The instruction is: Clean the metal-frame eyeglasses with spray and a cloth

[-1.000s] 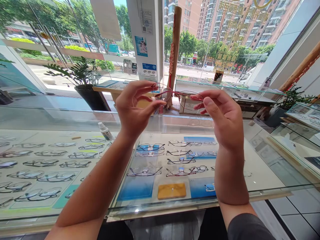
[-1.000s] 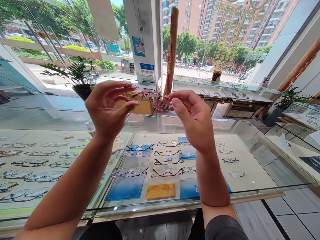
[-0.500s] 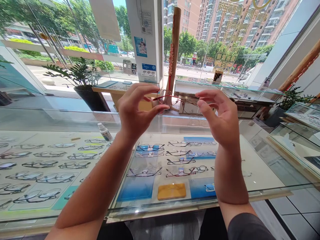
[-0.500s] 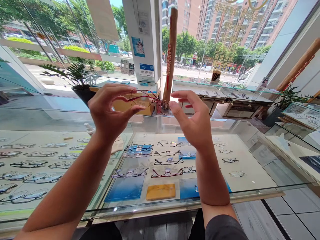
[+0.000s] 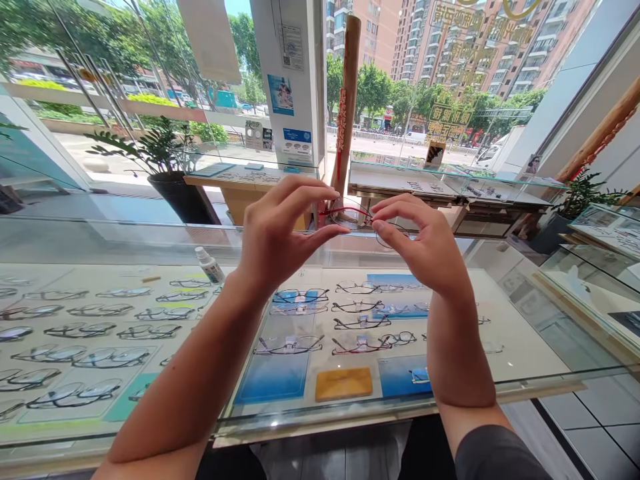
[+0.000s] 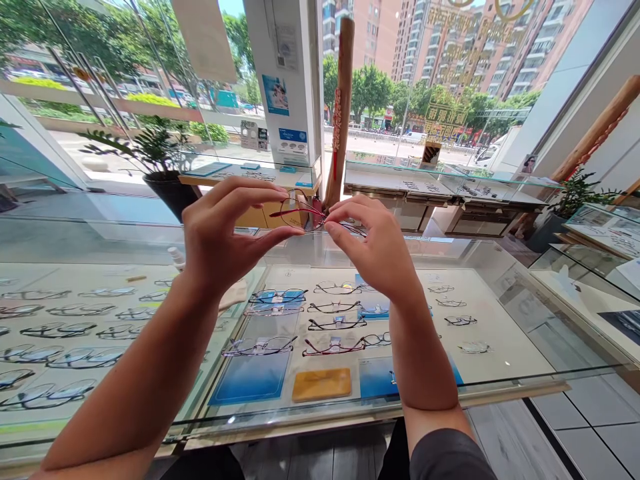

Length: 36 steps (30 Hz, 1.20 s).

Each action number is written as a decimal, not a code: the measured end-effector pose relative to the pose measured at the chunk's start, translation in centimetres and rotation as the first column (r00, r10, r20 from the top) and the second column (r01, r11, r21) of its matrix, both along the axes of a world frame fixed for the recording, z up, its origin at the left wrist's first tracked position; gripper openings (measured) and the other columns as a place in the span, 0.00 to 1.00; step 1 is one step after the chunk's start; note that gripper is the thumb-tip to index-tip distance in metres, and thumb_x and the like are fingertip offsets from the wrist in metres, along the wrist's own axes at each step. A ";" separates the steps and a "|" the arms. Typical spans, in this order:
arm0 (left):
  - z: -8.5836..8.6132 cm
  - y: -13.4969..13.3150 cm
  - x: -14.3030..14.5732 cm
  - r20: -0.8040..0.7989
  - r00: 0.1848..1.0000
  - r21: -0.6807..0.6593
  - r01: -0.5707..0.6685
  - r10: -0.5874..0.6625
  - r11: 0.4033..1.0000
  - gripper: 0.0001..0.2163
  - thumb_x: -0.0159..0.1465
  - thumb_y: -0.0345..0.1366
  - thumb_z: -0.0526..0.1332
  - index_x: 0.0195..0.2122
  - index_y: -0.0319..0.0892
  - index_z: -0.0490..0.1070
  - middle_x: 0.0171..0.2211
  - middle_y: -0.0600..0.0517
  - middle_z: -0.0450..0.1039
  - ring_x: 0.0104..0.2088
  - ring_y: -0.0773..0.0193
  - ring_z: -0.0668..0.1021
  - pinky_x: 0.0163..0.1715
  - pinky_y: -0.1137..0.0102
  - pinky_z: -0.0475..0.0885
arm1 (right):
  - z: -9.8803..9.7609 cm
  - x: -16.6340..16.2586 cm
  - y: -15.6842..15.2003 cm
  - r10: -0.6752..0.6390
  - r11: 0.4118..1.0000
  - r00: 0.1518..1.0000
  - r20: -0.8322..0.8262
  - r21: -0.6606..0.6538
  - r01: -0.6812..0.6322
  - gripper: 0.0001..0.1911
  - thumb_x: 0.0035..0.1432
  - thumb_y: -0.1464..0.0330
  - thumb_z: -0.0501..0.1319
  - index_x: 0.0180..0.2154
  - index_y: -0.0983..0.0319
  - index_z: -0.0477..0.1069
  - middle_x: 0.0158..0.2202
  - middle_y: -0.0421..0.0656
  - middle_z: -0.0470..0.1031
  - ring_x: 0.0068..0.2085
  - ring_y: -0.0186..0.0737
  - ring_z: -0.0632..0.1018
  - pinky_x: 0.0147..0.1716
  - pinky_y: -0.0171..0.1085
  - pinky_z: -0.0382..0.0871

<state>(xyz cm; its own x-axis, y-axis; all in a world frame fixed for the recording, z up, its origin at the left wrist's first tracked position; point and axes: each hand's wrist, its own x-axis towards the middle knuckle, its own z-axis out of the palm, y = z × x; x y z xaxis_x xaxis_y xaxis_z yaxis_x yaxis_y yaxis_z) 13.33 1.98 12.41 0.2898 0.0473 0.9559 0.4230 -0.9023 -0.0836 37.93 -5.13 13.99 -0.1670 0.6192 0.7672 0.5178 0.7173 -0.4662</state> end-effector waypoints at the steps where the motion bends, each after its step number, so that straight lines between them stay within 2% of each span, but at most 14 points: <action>1: 0.0 0.0 0.0 -0.002 1.000 -0.007 0.005 -0.005 1.000 0.23 0.66 0.54 0.77 0.56 0.51 0.80 0.51 0.48 0.84 0.50 0.55 0.86 0.51 0.62 0.82 | 0.0 0.0 0.0 0.011 1.000 1.000 -0.008 -0.007 -0.011 0.05 0.69 0.67 0.68 0.38 0.55 0.82 0.47 0.41 0.87 0.53 0.47 0.84 0.58 0.52 0.75; 8: 0.1 0.2 -0.1 0.015 0.999 -0.023 0.033 -0.033 0.999 0.22 0.64 0.54 0.78 0.53 0.49 0.80 0.49 0.48 0.85 0.48 0.56 0.85 0.48 0.62 0.82 | 0.1 0.1 0.0 0.053 0.998 0.998 -0.034 -0.033 -0.054 0.05 0.69 0.67 0.68 0.38 0.55 0.83 0.46 0.42 0.87 0.52 0.47 0.84 0.57 0.52 0.76; 12: 0.2 0.0 0.0 0.035 0.997 -0.029 0.072 -0.071 0.997 0.21 0.64 0.52 0.79 0.53 0.51 0.79 0.48 0.50 0.85 0.47 0.58 0.85 0.45 0.63 0.82 | 0.0 0.1 0.2 0.073 0.997 0.996 -0.056 -0.036 -0.075 0.05 0.69 0.66 0.69 0.38 0.56 0.83 0.46 0.42 0.87 0.52 0.47 0.84 0.57 0.52 0.76; 15: 0.1 0.0 0.0 0.057 0.990 -0.091 0.132 -0.127 0.987 0.22 0.63 0.51 0.80 0.54 0.52 0.79 0.48 0.50 0.84 0.46 0.58 0.85 0.46 0.62 0.83 | 0.0 0.1 0.4 0.087 0.994 0.993 -0.077 -0.052 -0.091 0.05 0.69 0.66 0.70 0.38 0.56 0.83 0.46 0.43 0.87 0.52 0.47 0.84 0.57 0.52 0.76; 20: 0.0 -0.3 0.0 0.110 0.952 -0.272 0.305 -0.286 0.913 0.24 0.62 0.49 0.82 0.55 0.51 0.79 0.49 0.49 0.83 0.48 0.58 0.86 0.49 0.61 0.86 | -0.1 0.4 0.9 0.159 0.978 0.979 -0.129 -0.114 -0.174 0.04 0.68 0.64 0.71 0.38 0.55 0.85 0.49 0.43 0.87 0.55 0.46 0.84 0.61 0.53 0.76; 24: 0.2 -0.5 -0.1 0.143 0.911 -0.335 0.411 -0.386 0.848 0.22 0.63 0.48 0.81 0.54 0.52 0.79 0.50 0.48 0.82 0.49 0.57 0.86 0.51 0.58 0.87 | -0.2 0.6 1.3 0.226 0.933 0.953 -0.204 -0.236 -0.272 0.05 0.66 0.62 0.72 0.38 0.55 0.86 0.54 0.43 0.88 0.53 0.46 0.85 0.55 0.51 0.80; 27: 0.1 -0.3 -0.2 0.155 0.904 -0.359 0.428 -0.399 0.829 0.23 0.62 0.52 0.81 0.53 0.52 0.78 0.49 0.47 0.82 0.48 0.56 0.87 0.52 0.57 0.87 | -0.2 0.6 1.3 0.240 0.898 0.943 -0.230 -0.315 -0.306 0.07 0.65 0.60 0.73 0.38 0.55 0.87 0.53 0.43 0.89 0.48 0.44 0.86 0.47 0.48 0.83; 30: 0.0 0.1 -0.4 0.158 0.903 -0.396 0.428 -0.398 0.812 0.24 0.61 0.56 0.81 0.51 0.51 0.78 0.48 0.47 0.82 0.48 0.55 0.87 0.51 0.58 0.87 | -0.1 0.6 1.3 0.217 0.880 0.948 -0.233 -0.373 -0.293 0.10 0.64 0.57 0.74 0.40 0.55 0.88 0.47 0.44 0.90 0.44 0.43 0.86 0.39 0.44 0.82; 34: 0.0 0.4 -0.3 0.135 0.911 -0.427 0.409 -0.390 0.806 0.26 0.62 0.58 0.79 0.52 0.52 0.76 0.49 0.47 0.82 0.49 0.55 0.86 0.51 0.58 0.86 | -0.3 0.5 1.4 0.178 0.900 0.959 -0.220 -0.358 -0.249 0.11 0.63 0.56 0.75 0.40 0.55 0.89 0.43 0.43 0.89 0.43 0.43 0.85 0.41 0.45 0.83; 36: 0.0 0.0 0.0 0.146 0.934 -0.380 0.359 -0.327 0.853 0.26 0.64 0.59 0.77 0.54 0.52 0.75 0.51 0.46 0.81 0.51 0.55 0.86 0.51 0.58 0.86 | -0.5 0.4 1.7 0.139 0.920 0.963 -0.231 -0.329 -0.212 0.10 0.64 0.56 0.74 0.41 0.55 0.89 0.42 0.43 0.89 0.43 0.44 0.85 0.44 0.47 0.83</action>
<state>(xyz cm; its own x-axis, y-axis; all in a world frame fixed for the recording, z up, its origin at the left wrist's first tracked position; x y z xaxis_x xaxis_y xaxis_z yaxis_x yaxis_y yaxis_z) 13.29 2.03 12.45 0.2873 0.3344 0.8976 0.0714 -0.9419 0.3281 38.38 -3.43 13.48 -0.1646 0.8274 0.5370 0.2689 0.5614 -0.7826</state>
